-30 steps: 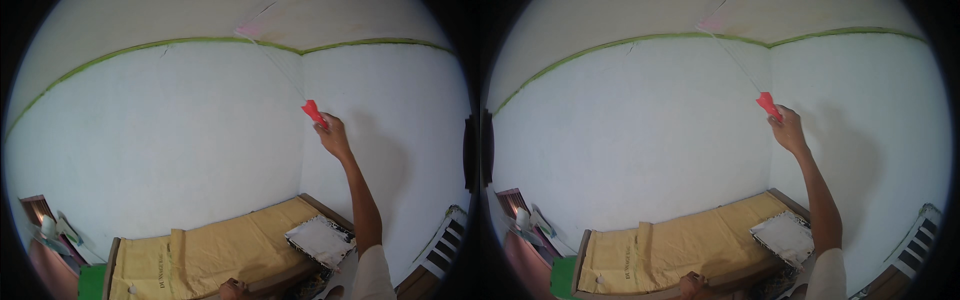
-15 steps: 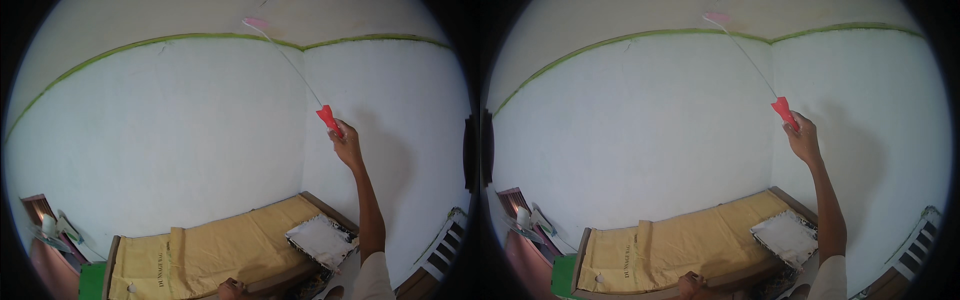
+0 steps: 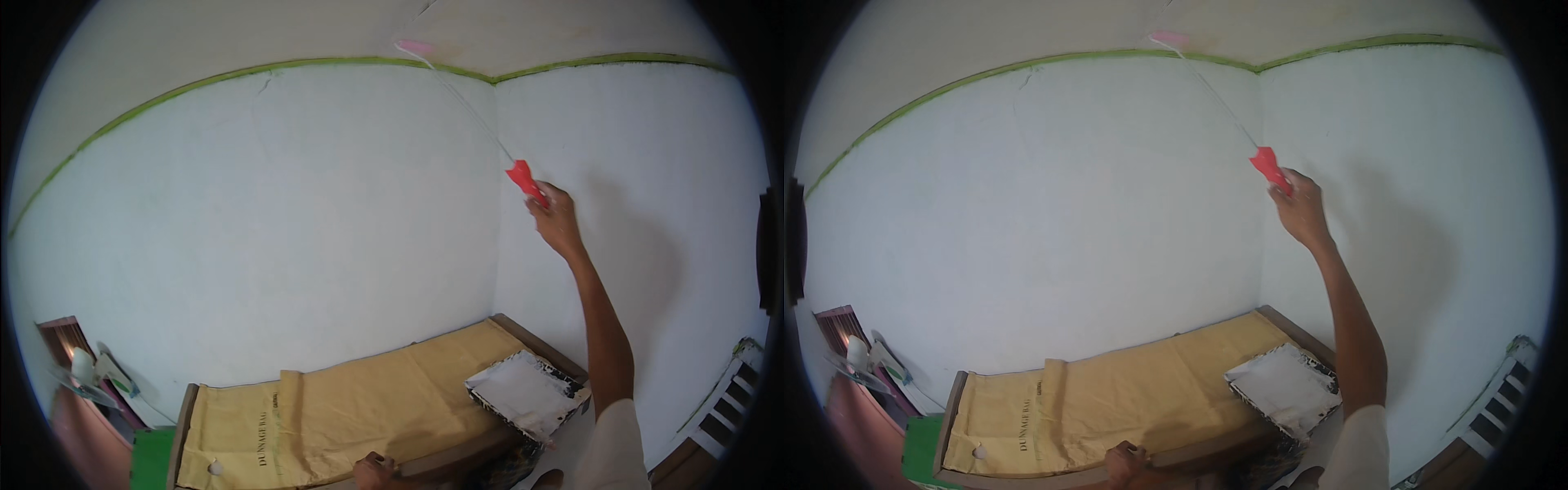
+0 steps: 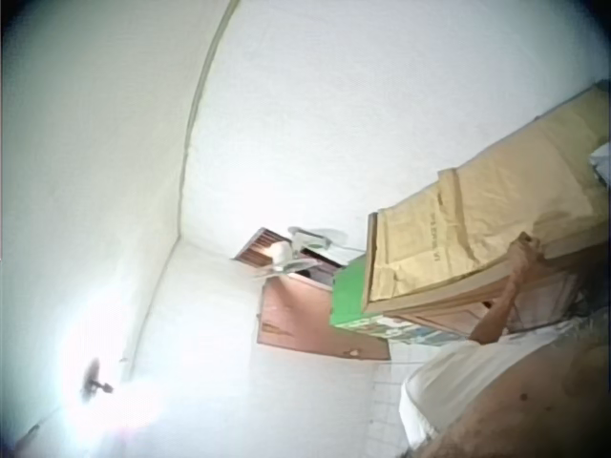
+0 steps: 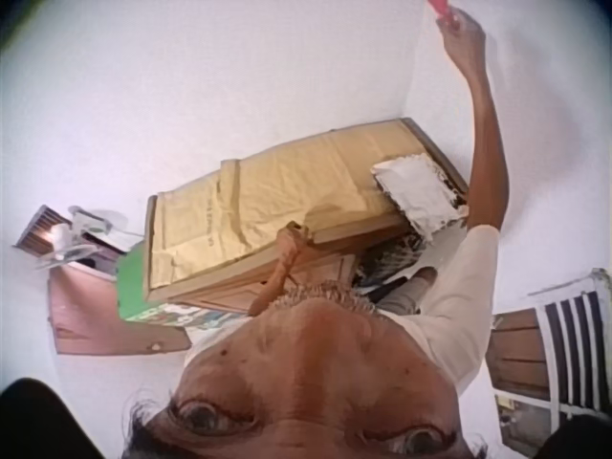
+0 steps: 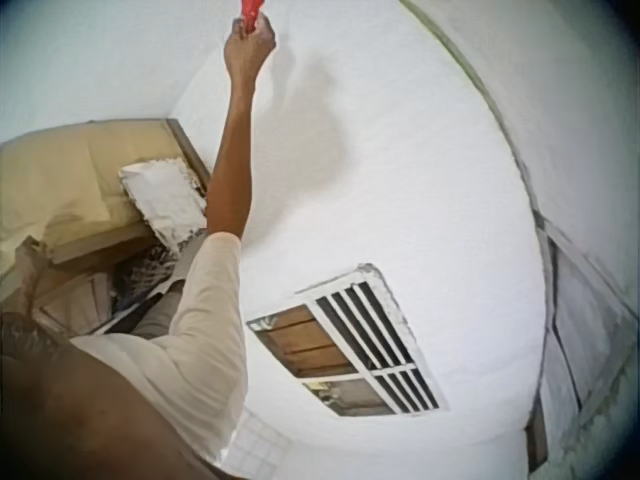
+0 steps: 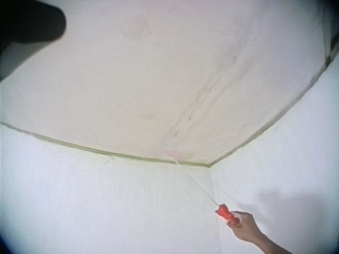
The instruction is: The person paints a ceiling using a roller, repeatedly dipping the roller into a paint tray and applying paint to the edge of the ceiling and wall.
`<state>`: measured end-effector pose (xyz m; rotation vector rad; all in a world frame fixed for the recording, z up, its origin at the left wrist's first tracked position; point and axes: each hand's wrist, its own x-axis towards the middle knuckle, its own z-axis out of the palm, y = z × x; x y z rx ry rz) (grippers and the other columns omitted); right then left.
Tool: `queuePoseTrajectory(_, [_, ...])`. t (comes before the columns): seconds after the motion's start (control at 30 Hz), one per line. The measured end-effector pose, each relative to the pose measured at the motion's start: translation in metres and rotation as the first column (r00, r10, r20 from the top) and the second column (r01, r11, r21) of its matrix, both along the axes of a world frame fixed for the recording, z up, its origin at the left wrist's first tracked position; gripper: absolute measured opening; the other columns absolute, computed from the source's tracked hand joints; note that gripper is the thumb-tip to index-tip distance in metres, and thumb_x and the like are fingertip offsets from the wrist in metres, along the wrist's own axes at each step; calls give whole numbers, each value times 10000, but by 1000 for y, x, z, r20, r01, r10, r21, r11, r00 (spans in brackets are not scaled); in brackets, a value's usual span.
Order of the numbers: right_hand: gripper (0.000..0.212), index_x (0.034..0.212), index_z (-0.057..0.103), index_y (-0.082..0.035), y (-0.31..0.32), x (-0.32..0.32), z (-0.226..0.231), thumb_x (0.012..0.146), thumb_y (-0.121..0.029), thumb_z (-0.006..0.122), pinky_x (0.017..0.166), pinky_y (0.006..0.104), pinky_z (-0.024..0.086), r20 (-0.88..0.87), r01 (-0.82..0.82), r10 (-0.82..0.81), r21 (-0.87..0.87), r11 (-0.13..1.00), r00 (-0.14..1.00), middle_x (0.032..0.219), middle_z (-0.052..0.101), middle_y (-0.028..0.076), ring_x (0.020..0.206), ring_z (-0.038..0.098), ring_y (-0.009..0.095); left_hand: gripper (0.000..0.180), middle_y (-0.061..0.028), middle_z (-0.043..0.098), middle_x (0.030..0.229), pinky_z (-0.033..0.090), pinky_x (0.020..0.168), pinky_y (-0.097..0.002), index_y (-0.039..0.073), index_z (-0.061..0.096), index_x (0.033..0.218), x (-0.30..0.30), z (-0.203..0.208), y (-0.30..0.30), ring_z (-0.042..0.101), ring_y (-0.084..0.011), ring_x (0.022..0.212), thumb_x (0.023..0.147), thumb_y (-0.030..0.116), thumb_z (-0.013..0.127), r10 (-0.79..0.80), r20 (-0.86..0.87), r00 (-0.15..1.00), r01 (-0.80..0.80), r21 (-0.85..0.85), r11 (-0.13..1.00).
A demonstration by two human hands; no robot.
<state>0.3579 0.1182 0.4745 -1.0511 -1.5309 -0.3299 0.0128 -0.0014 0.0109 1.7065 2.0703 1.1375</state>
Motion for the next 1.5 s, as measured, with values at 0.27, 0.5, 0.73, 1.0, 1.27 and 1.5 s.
queuePoseTrajectory(0.27, [358,1220,569,11,-169,28,-56,919,-183,578,459,219,359,-205,-27,20,-32,999,979,709,505,-1,511,404,40,277,-188,634,594,552,602,-406,51,680,691,-2,-7,2,659,-353,603,709,326,707,-49,-41,998,52,84,995])
queuePoseTrajectory(0.5, [355,1235,574,-8,-156,28,-48,913,-155,586,451,211,359,-199,-113,99,-61,992,975,709,512,-26,507,399,33,312,-201,637,608,551,619,-401,27,681,726,-13,-3,-9,662,-354,618,733,338,691,-57,-28,998,57,10,998])
queuePoseTrajectory(0.73, [240,1054,585,42,-102,13,-4,899,-141,580,634,303,428,-57,-38,34,-73,997,998,707,529,112,635,452,148,323,-202,653,647,549,655,-405,28,688,739,-6,-16,6,668,-355,657,738,351,691,-52,-66,996,52,2,999])
queuePoseTrajectory(1.0, [366,1210,574,17,-219,18,-62,907,-189,568,439,226,359,-253,-37,27,-33,999,967,711,521,14,485,405,48,307,-196,656,652,549,661,-399,36,690,734,-5,-12,3,670,-347,666,727,343,703,-51,-45,998,49,-36,998])
queuePoseTrajectory(1.27, [398,1278,527,15,-271,0,-99,925,-167,550,412,208,328,-356,-21,3,-48,999,934,690,503,0,466,392,37,307,-205,649,641,549,659,-405,14,683,762,-8,-14,-1,671,-346,657,731,319,696,-52,-49,997,53,21,998])
queuePoseTrajectory(1.5, [332,1195,576,8,-229,-34,-55,909,-161,586,485,229,367,-279,-101,79,-64,993,957,694,517,2,537,422,56,299,-213,649,652,548,662,-409,14,683,767,-7,-16,-1,669,-358,673,737,312,689,-82,-43,996,84,27,996])
